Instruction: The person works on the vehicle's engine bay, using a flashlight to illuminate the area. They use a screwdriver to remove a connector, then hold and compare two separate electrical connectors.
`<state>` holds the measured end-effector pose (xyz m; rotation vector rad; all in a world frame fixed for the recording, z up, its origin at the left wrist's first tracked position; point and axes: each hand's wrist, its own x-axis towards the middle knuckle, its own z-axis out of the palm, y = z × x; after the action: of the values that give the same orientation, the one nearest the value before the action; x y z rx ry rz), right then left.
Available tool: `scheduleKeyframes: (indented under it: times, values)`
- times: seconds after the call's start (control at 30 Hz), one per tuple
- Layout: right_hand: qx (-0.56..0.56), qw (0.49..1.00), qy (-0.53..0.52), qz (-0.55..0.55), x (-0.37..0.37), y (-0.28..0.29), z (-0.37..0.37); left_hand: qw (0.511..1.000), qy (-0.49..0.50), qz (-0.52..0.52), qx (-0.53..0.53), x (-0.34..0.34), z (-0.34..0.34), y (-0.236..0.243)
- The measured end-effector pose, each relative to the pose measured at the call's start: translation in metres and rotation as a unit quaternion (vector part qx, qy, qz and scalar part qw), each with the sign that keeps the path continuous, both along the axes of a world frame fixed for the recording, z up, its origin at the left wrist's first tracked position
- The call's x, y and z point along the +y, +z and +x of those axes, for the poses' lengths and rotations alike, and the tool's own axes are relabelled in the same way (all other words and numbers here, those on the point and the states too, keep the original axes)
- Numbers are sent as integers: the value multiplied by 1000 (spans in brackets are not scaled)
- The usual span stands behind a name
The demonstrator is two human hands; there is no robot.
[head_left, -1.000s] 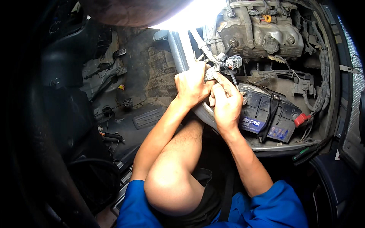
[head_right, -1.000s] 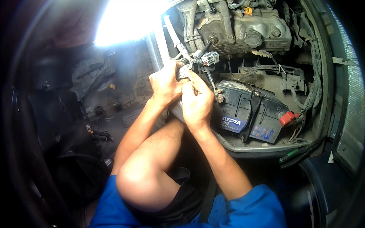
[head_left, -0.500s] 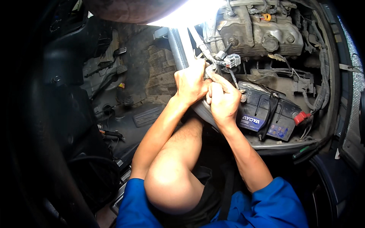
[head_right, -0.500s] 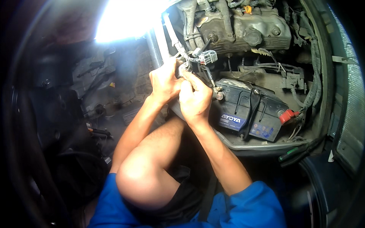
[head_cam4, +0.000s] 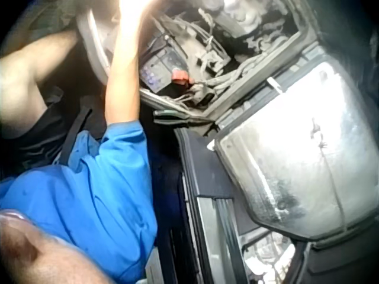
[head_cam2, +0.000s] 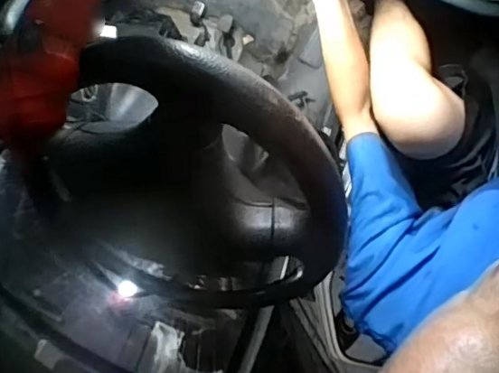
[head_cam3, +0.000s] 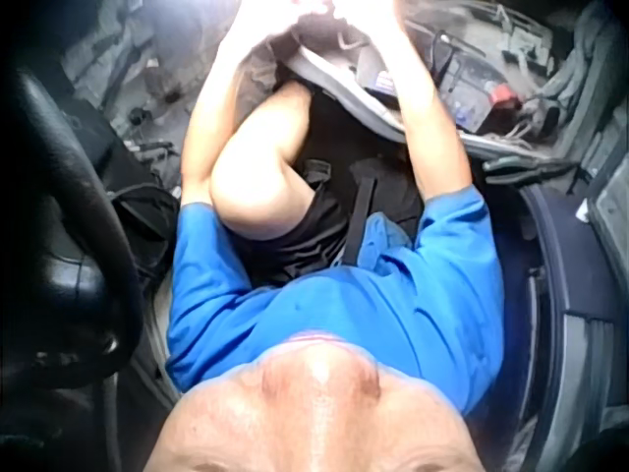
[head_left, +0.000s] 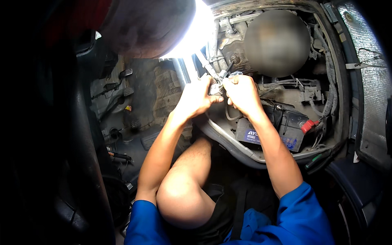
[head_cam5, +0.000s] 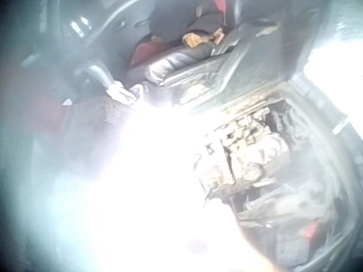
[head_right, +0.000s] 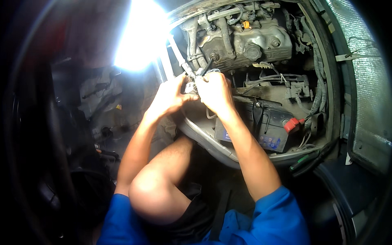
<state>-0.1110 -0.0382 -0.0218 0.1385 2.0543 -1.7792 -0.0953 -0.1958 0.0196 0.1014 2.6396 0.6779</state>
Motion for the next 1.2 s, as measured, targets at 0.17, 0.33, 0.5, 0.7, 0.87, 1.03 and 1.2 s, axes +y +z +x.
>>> scheduleKeyframes:
  times: [0.17, 0.33, 0.5, 0.7, 0.87, 1.03, 1.2]
  values:
    - [-68, 994, 55, 66, 3, 10, -8, 965, 114, 156, -176, -9, -15, 5]
    - [-103, 983, 89, 123, -2, -3, -19, 970, 103, 124, -179, -9, -21, -1]
    - [-8, 986, 69, 154, -11, 10, -21, 977, 127, 39, -166, 9, -23, 7]
    - [-53, 990, -23, 128, -24, -17, -34, 999, 32, 17, 2, 9, -20, -19]
    - [-158, 986, 35, 42, -21, -20, -44, 997, 67, 24, 39, 10, -12, -26]
    - [-194, 979, 37, -46, -18, -20, -44, 981, 170, 75, -48, 9, -17, -27]
    - [-76, 992, -70, 70, -34, -20, -33, 996, 79, 33, 35, 2, -15, -33]
